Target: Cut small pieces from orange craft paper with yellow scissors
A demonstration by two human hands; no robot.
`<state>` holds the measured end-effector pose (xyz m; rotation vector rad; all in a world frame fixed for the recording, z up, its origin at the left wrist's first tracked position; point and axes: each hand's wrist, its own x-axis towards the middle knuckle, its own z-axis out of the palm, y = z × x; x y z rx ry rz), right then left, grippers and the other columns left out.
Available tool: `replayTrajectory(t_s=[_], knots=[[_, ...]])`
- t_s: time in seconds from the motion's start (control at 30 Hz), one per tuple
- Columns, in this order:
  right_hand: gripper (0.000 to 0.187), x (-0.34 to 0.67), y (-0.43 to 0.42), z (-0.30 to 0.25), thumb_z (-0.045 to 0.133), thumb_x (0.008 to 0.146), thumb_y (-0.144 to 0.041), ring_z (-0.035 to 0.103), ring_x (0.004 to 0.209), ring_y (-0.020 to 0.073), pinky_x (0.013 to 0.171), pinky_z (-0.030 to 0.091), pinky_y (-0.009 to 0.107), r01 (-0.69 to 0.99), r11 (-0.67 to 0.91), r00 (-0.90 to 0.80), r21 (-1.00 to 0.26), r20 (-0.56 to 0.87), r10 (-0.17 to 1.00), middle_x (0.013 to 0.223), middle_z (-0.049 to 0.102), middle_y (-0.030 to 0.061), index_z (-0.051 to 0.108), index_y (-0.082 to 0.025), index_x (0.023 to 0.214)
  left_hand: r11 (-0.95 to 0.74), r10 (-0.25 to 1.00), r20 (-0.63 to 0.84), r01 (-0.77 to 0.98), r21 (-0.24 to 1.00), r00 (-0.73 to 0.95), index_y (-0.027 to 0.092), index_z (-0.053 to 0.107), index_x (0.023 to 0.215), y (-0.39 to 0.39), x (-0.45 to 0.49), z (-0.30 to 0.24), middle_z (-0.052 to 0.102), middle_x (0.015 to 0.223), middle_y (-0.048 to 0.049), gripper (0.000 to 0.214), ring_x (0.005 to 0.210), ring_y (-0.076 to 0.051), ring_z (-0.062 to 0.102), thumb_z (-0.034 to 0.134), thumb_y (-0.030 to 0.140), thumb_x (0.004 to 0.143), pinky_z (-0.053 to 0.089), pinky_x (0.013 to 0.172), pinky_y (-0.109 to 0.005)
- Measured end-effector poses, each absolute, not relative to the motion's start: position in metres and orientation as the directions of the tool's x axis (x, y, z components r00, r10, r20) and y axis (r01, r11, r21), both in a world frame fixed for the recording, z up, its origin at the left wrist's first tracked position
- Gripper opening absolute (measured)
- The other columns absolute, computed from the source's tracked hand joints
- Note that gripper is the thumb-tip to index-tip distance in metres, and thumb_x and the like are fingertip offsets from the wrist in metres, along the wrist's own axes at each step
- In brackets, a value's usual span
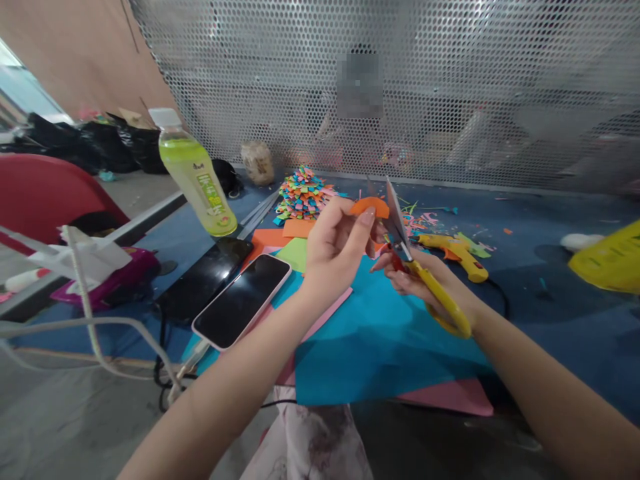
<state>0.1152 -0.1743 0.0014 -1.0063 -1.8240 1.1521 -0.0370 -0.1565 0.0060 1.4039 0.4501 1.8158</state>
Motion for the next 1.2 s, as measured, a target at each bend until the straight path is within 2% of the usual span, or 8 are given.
replayTrajectory(t_s=[0.13, 0.47, 0.67, 0.97, 1.2], knots=[[0.022, 0.118, -0.173, 0.000, 0.060, 0.076, -0.044, 0.042, 0.055, 0.0125, 0.048, 0.035, 0.028, 0.244, 0.293, -0.445, -0.925, 0.162, 0.881, 0.066, 0.045, -0.0002, 0.059, -0.023, 0.082, -0.623, 0.768, 0.635, -0.325, 0.712, -0.082, 0.022, 0.048, 0.077, -0.158, -0.038, 0.007, 0.057, 0.060, 0.0042, 0.018, 0.047, -0.009, 0.052, 0.059, 0.035, 0.083, 0.044, 0.043, -0.025], [0.018, 0.116, -0.172, 0.001, 0.060, 0.073, -0.041, 0.042, 0.054, 0.0128, 0.047, 0.035, 0.029, 0.252, 0.299, -0.441, -0.920, 0.166, 0.882, 0.067, 0.046, 0.0008, 0.058, -0.024, 0.079, -0.626, 0.773, 0.623, -0.299, 0.721, -0.116, 0.022, 0.044, 0.073, -0.157, -0.039, 0.008, 0.058, 0.062, 0.0023, 0.022, 0.057, -0.011, 0.059, 0.058, 0.036, 0.083, 0.046, 0.041, -0.022], [0.018, 0.119, -0.170, 0.001, 0.060, 0.074, -0.041, 0.047, 0.057, 0.0138, 0.052, 0.040, 0.030, 0.265, 0.311, -0.446, -0.912, 0.170, 0.879, 0.067, 0.048, 0.0004, 0.057, -0.023, 0.079, -0.632, 0.770, 0.624, -0.294, 0.717, -0.132, 0.022, 0.046, 0.072, -0.156, -0.038, 0.008, 0.058, 0.063, 0.0023, 0.022, 0.054, -0.009, 0.057, 0.059, 0.036, 0.082, 0.046, 0.040, -0.021], [0.018, 0.114, -0.174, 0.009, 0.064, 0.069, -0.039, 0.043, 0.053, 0.0127, 0.047, 0.036, 0.028, 0.269, 0.269, -0.404, -0.925, 0.146, 0.903, 0.060, 0.043, -0.0008, 0.054, -0.024, 0.069, -0.634, 0.763, 0.636, -0.319, 0.704, -0.113, 0.020, 0.046, 0.074, -0.155, -0.039, 0.007, 0.058, 0.062, 0.0032, 0.021, 0.052, -0.008, 0.056, 0.059, 0.034, 0.082, 0.045, 0.038, -0.019], [0.021, 0.116, -0.174, 0.007, 0.065, 0.069, -0.039, 0.044, 0.056, 0.0114, 0.050, 0.039, 0.026, 0.315, 0.276, -0.408, -0.908, 0.133, 0.903, 0.067, 0.047, -0.0008, 0.054, -0.021, 0.071, -0.632, 0.772, 0.620, -0.272, 0.726, -0.139, 0.021, 0.049, 0.075, -0.154, -0.040, 0.007, 0.058, 0.059, 0.0039, 0.024, 0.050, -0.008, 0.057, 0.062, 0.040, 0.079, 0.044, 0.039, -0.018]])
